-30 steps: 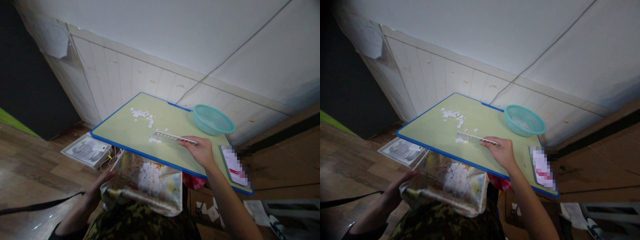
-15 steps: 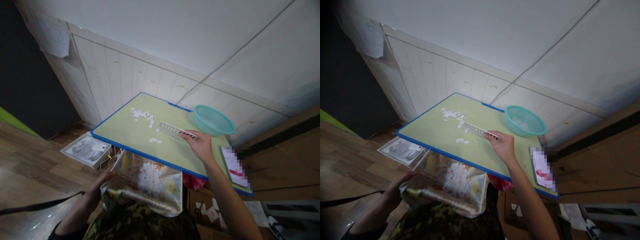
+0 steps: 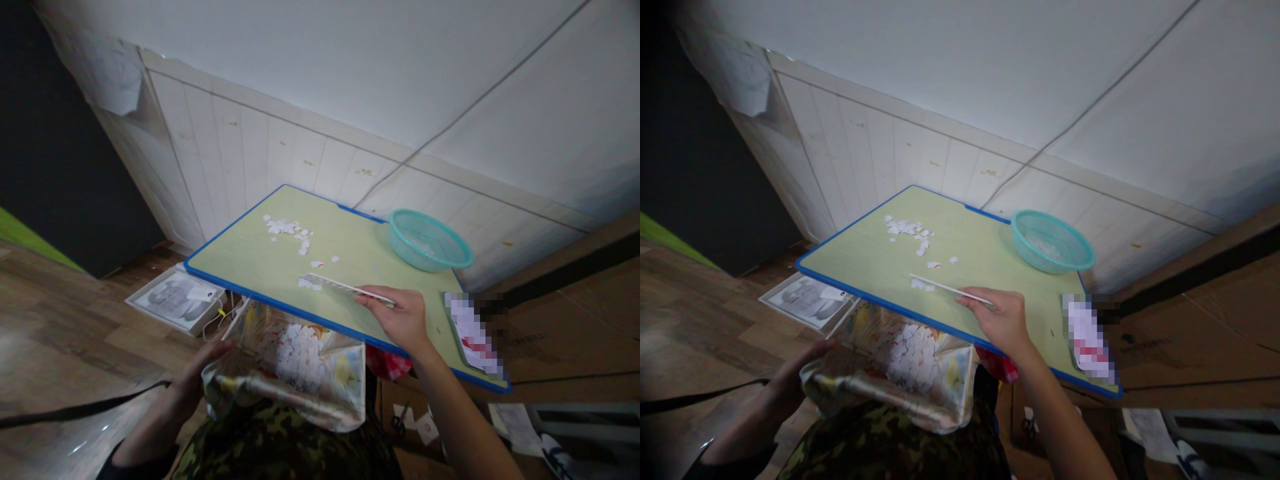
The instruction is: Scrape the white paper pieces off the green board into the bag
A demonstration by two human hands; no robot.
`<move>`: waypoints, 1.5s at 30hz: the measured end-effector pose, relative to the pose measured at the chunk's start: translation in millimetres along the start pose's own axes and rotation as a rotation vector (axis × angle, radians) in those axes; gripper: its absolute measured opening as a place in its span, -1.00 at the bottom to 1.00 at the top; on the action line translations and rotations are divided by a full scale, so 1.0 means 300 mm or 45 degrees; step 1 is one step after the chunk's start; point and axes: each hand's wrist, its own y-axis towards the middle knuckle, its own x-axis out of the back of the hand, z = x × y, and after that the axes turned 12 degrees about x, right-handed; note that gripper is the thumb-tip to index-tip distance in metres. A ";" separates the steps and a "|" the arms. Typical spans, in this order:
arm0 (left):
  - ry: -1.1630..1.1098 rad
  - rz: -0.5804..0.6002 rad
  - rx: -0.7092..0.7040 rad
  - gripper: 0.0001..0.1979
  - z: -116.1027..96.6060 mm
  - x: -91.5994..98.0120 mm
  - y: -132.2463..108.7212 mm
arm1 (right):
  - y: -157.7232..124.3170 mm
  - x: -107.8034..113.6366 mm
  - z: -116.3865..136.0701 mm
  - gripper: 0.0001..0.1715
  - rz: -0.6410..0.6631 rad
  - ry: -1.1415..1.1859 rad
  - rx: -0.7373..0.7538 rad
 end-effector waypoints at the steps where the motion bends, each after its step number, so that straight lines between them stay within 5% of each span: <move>1: 0.008 0.002 0.000 -0.75 0.000 0.001 0.000 | -0.003 0.002 0.007 -0.88 0.013 0.016 0.015; 12: 0.016 0.157 -0.047 -0.82 0.013 0.034 0.019 | -0.021 0.032 0.111 -0.78 0.057 0.106 0.120; 22: 0.045 0.137 -0.030 -0.58 0.022 0.047 0.033 | -0.038 0.042 0.117 -0.89 -0.008 0.050 0.090; 30: 0.050 0.100 -0.030 -0.77 0.009 0.024 0.018 | 0.022 0.030 0.005 -0.93 -0.189 -0.136 -0.067; 34: 0.049 0.106 -0.023 -0.80 0.002 0.010 0.012 | 0.048 0.009 -0.066 -0.90 -0.117 -0.100 -0.113; 45: 0.037 0.007 -0.048 -0.87 0.001 -0.004 -0.002 | 0.077 0.021 -0.113 -0.78 -0.248 -0.243 -0.194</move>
